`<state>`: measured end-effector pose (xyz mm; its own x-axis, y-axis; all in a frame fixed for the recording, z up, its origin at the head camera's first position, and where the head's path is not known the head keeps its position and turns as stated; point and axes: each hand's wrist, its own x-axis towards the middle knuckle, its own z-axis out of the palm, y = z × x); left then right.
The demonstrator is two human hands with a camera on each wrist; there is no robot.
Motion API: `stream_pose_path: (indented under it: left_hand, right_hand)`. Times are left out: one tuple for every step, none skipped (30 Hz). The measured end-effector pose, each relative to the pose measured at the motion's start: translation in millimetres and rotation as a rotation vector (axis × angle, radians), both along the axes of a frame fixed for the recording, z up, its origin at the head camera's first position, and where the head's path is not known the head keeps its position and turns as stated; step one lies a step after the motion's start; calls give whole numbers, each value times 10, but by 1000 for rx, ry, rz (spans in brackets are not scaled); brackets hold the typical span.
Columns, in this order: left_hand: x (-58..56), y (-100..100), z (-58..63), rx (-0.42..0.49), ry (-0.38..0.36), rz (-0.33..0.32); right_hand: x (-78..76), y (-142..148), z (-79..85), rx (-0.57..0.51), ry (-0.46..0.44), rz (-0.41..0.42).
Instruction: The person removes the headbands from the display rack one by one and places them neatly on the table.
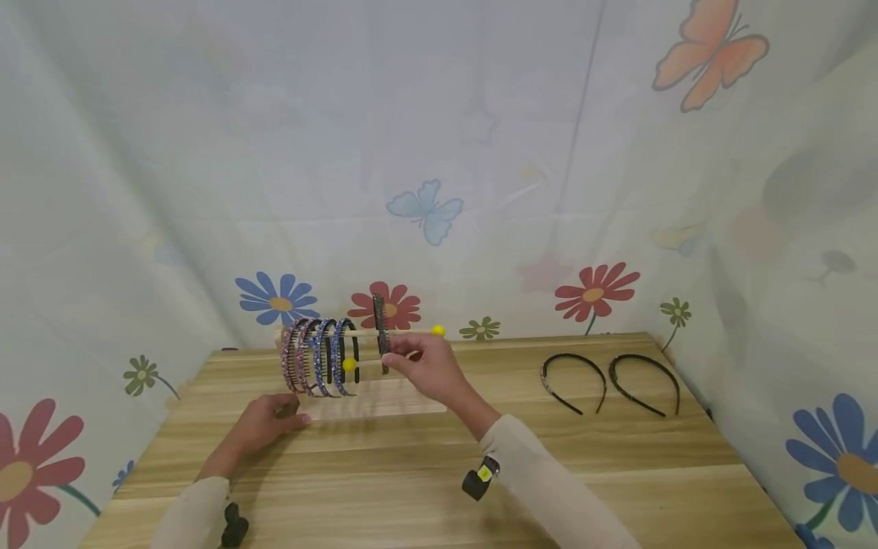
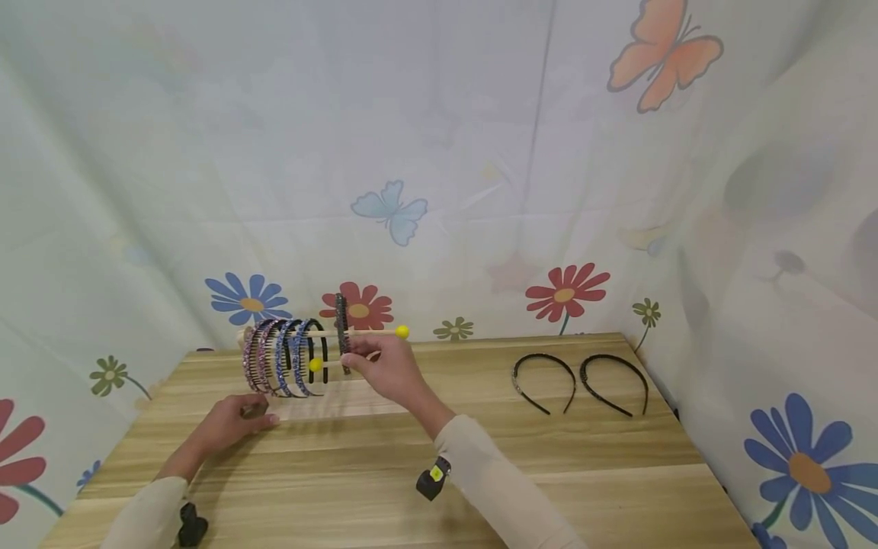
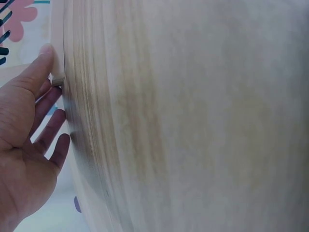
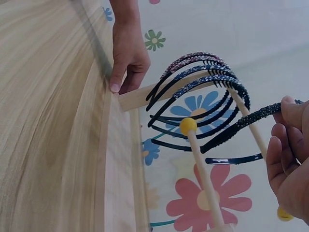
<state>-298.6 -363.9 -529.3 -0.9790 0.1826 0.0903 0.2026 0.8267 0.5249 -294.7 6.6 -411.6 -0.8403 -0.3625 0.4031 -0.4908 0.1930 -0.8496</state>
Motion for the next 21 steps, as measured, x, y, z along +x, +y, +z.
stream_pose_path:
  left_hand:
    - [1,0,-4,-3,4,-5]
    - [1,1,-4,-1,4,-5]
    - [0,2,-6,0,4,-7]
    - [-1,3,-7,-1,7,-6]
    - [-3,2,-6,-3,10,-8]
    - [-3,2,-5,-4,10,-9]
    - [-7,3,-1,-5,9,-10]
    - [-10,2,3,-3,2,-8]
    - [-11,1,4,-4,-1,-8]
    - [-11,1,5,-3,-2,-4]
    - [-10,-1,4,-2,-7,-2]
    - [-10,-1,1,-1,-11,0]
    - [-9,-2,-3,0,-13,2]
    - [-8,-3,-6,2,-15,1]
    - [-8,-2,-9,0,-14,5]
    - [-8,-2,-12,1,-13,6]
    - [-8,-1,-12,0,-15,4]
    - [-8,-1,-12,-2,-14,2]
    - [-9,-1,-11,-2,-13,2]
    - [-9,0,-10,-4,-13,2]
    - [-9,2,-10,-5,-12,3]
  right_hand:
    - [7,6,13,-1,4,1]
    - [16,13,28,-4,9,2]
    - [24,19,42,-4,12,0]
    - [35,28,58,-7,18,0]
    - [47,38,75,-12,25,-1]
    - [59,49,93,-16,33,-2]
    - [70,63,113,-21,43,-3]
    - [79,77,132,-25,52,-4]
    - [85,91,147,-30,61,-5]
    - [89,106,162,-37,69,-7]
    - [89,121,175,-41,77,-9]
    - [86,137,186,-44,85,-11]
    - [82,155,195,-48,90,-11]
    - [76,171,201,-47,96,-14]
    - [71,188,209,-48,101,-16]
    - [66,206,219,-47,103,-17]
    - [61,224,227,-47,105,-19]
    - [55,243,232,-48,107,-22]
    - [48,262,238,-48,107,-30]
    - [46,279,250,-49,109,-37]
    - [42,299,258,-53,106,-43]
